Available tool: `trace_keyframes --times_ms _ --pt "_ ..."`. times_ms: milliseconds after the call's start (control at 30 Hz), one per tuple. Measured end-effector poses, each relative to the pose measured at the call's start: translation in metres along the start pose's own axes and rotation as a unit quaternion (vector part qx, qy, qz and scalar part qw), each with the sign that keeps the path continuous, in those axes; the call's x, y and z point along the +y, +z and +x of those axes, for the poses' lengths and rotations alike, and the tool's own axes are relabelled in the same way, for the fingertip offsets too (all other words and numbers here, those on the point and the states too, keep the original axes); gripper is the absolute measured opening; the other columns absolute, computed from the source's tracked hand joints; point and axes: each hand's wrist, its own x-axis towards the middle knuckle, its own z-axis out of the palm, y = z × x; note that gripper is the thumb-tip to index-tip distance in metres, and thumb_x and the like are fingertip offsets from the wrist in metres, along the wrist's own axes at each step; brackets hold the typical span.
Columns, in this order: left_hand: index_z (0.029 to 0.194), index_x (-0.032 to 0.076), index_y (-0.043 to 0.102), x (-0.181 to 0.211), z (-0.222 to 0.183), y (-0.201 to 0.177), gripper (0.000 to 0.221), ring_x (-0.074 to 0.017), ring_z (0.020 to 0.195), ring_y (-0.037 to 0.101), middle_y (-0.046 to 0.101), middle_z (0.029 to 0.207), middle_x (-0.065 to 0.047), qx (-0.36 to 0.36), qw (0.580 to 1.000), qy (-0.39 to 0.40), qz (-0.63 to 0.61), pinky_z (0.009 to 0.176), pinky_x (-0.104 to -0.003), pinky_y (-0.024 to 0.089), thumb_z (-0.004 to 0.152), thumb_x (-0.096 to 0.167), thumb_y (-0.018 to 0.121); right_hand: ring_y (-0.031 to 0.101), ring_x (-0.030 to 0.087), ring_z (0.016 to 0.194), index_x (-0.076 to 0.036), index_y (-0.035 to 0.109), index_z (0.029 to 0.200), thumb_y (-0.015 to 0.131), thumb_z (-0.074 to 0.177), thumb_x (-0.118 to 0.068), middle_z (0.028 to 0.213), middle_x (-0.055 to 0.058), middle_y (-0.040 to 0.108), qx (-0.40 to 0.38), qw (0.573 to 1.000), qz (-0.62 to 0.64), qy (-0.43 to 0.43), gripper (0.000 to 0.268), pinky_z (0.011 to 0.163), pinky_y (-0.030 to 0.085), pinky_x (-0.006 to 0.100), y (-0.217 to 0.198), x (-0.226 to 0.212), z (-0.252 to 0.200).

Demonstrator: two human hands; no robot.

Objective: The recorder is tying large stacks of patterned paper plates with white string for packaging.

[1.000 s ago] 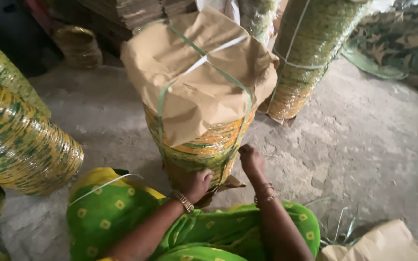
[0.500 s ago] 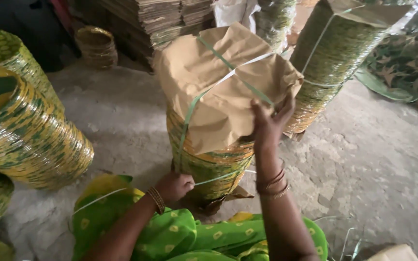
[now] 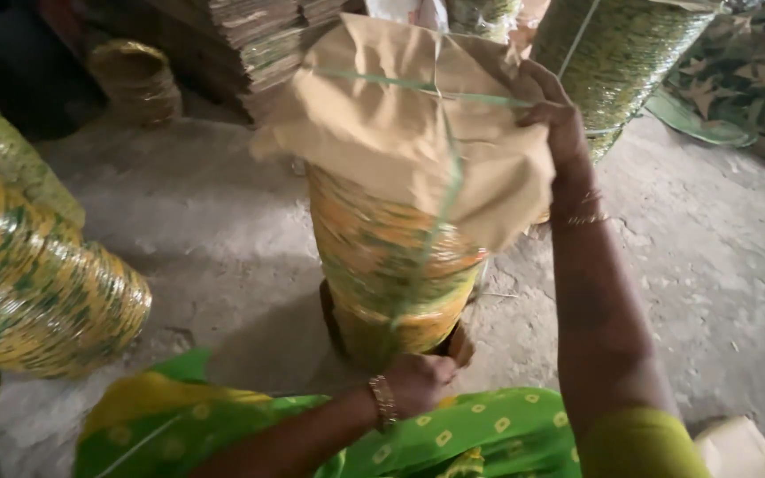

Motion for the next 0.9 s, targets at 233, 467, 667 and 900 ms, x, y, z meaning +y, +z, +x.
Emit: trace_keyframes --times_ms 233,467,667,900 --pt "0.097 0.005 0.059 0.007 0.043 0.054 0.011 -0.0270 0.056 0.066 0.066 0.067 -0.011 -0.158 0.970 0.066 0.170 0.051 -0.047 0.052 0.096 0.014 0.053 0.050 0.034 0.147 0.000 0.048 0.153 0.054 0.069 -0.003 0.167 0.020 0.041 -0.044 0.960 0.257 0.102 0.084 0.126 0.040 0.036 -0.031 -0.014 -0.027" --pt "0.091 0.008 0.059 -0.055 -0.038 0.031 0.012 -0.0337 0.059 0.064 0.064 0.072 -0.013 -0.095 0.988 0.053 0.107 0.055 -0.049 0.052 0.092 0.019 0.055 0.051 0.033 0.144 0.000 0.055 0.116 0.051 0.084 -0.006 0.160 0.021 0.046 -0.008 0.975 0.220 -0.029 0.033 0.122 0.044 0.038 -0.046 0.035 -0.020" --pt "0.095 0.010 0.061 -0.107 -0.040 0.005 0.015 -0.0352 0.071 0.069 0.069 0.077 -0.015 -0.140 0.968 -0.079 0.194 0.062 -0.052 0.054 0.093 0.023 0.055 0.061 0.031 0.132 -0.003 0.055 0.145 0.054 0.081 -0.009 0.151 0.020 0.054 -0.036 0.965 0.253 0.060 0.064 0.117 0.050 0.037 -0.019 -0.003 -0.039" --pt "0.091 0.011 0.066 -0.112 -0.014 -0.013 0.013 -0.0362 0.078 0.070 0.072 0.082 -0.013 -0.090 0.973 -0.033 0.212 0.069 -0.053 0.055 0.087 0.020 0.056 0.072 0.013 0.101 -0.008 0.065 0.131 0.053 0.104 -0.031 0.121 0.006 0.072 0.275 0.960 0.025 0.039 0.037 0.089 0.059 0.030 -0.045 0.064 -0.180"
